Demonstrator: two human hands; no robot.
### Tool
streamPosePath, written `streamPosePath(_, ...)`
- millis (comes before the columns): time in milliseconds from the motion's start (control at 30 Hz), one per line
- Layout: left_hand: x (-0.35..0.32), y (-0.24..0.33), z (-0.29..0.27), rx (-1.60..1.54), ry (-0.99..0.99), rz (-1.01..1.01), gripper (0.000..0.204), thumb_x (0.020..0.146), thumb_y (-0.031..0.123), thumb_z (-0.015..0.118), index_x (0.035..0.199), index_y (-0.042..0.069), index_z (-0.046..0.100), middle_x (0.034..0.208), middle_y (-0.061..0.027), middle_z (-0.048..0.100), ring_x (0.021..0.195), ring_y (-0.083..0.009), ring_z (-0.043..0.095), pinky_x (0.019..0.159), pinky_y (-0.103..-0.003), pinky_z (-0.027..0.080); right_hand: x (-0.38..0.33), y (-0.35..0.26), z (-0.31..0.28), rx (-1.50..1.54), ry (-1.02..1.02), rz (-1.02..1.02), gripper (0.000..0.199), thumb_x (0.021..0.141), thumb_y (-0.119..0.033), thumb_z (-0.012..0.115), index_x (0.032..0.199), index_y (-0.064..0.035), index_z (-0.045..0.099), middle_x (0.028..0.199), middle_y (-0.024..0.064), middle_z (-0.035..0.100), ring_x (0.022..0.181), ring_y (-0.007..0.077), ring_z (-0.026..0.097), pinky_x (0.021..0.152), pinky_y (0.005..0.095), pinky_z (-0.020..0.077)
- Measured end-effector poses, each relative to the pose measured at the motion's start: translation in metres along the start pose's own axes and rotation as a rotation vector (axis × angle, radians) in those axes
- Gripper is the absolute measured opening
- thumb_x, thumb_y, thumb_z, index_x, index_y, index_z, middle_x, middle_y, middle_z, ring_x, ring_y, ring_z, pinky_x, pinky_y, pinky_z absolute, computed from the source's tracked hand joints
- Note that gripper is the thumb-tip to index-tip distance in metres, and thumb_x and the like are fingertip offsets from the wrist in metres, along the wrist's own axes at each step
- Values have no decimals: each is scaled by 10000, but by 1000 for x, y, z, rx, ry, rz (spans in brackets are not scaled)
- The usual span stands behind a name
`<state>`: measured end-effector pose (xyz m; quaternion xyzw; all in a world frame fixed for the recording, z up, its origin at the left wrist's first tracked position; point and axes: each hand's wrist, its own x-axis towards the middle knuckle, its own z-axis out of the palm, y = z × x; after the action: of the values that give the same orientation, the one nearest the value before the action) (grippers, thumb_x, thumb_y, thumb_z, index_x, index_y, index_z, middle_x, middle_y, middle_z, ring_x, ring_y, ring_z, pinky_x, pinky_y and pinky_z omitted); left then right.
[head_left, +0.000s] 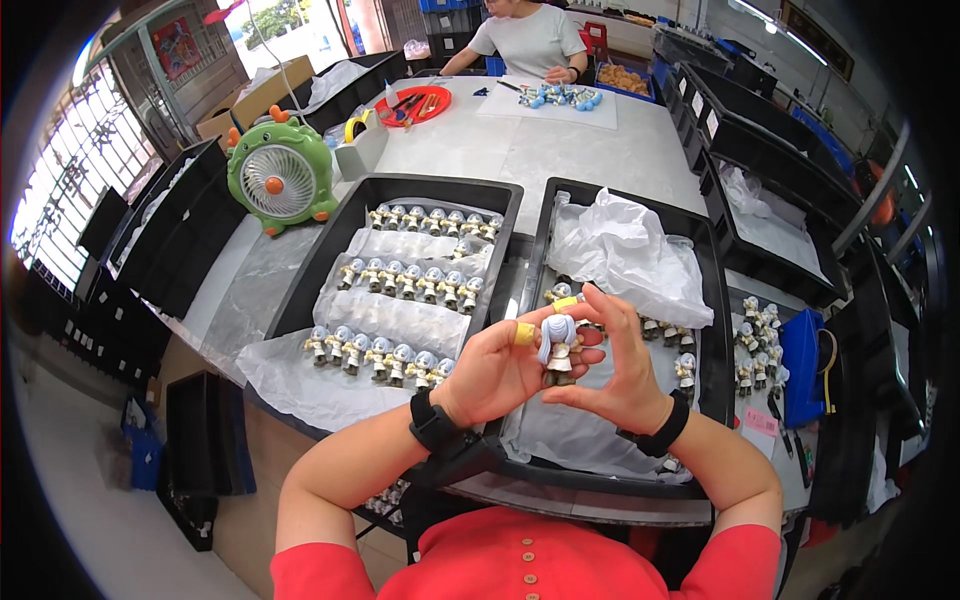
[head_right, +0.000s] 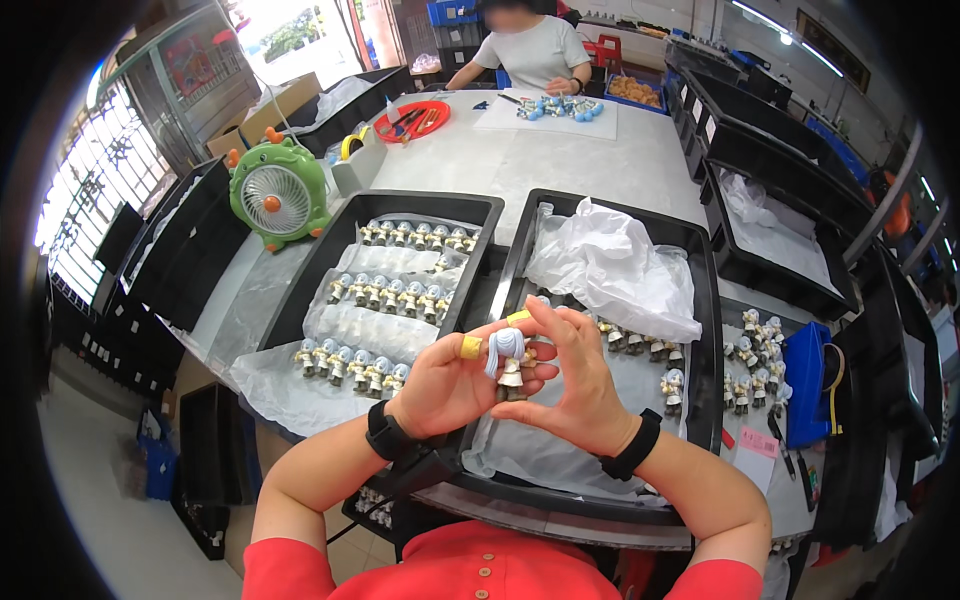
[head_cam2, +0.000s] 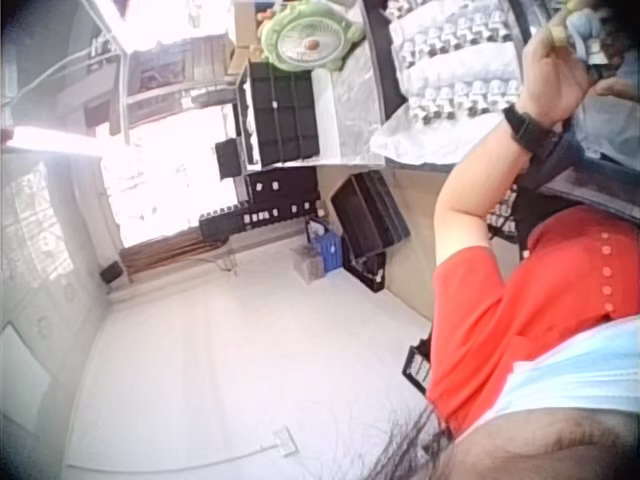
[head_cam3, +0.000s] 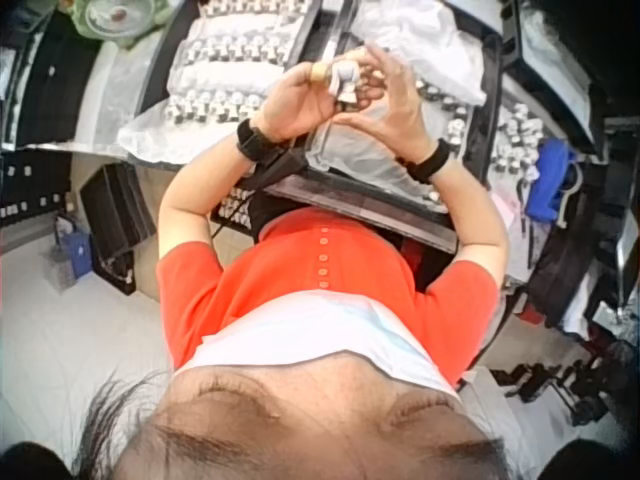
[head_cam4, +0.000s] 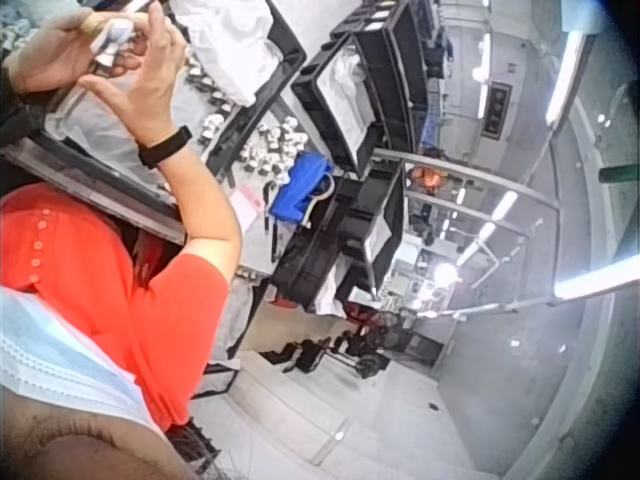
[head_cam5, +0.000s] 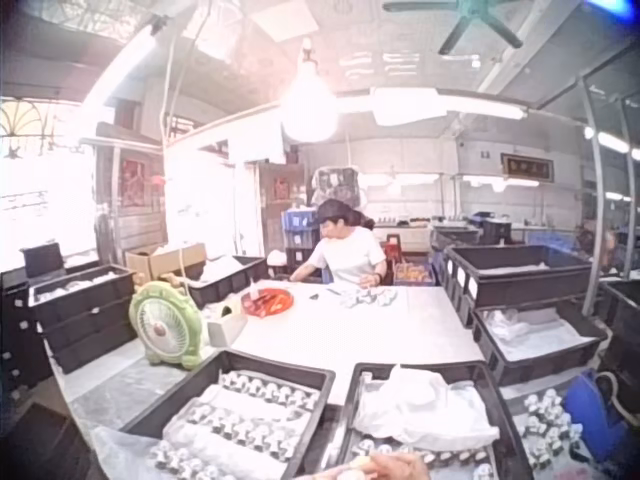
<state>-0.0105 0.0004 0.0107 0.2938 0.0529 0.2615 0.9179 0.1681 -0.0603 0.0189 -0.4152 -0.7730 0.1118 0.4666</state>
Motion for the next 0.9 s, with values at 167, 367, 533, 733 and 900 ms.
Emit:
streamPosePath(167,0,1,1,23,-27,12,574,899,255,395,1406,0,307,1293,-194,494,1184,-333,507,1033,-439,381,1,-2,-2,-22,-10,-21,963,584,-281,884,1377,-67,381,1206,96,551,1177,303,430,996,421,371)
streamPosePath(367,-1,2,1,62,-33,76,564,909,187,425,1430,22,283,1299,-167,489,1183,-326,515,1034,-429,380,2,-1,0,-58,14,-85,760,604,-217,864,1253,-69,495,1217,96,532,1165,326,458,1004,431,368)
streamPosePath(533,-4,1,12,527,93,233,575,907,101,582,1414,29,322,1298,-129,487,1113,-226,563,937,-340,464,1,1,-1,-55,51,-62,726,616,-152,844,1250,-73,498,1219,85,534,1172,324,460,991,425,387)
streamPosePath(733,-7,-6,17,1116,297,432,627,795,9,712,1346,24,414,1130,-57,553,962,-100,558,791,-247,482,0,5,3,-87,19,-48,681,655,-97,797,1263,-69,490,1232,94,534,1189,324,457,995,420,388)
streamPosePath(900,-16,3,43,1504,269,684,588,704,-6,729,1251,32,518,1005,-81,524,829,-164,553,690,-272,464,-2,9,8,-45,19,4,647,676,-57,754,1265,-56,484,1221,124,537,1164,334,476,1009,420,376)
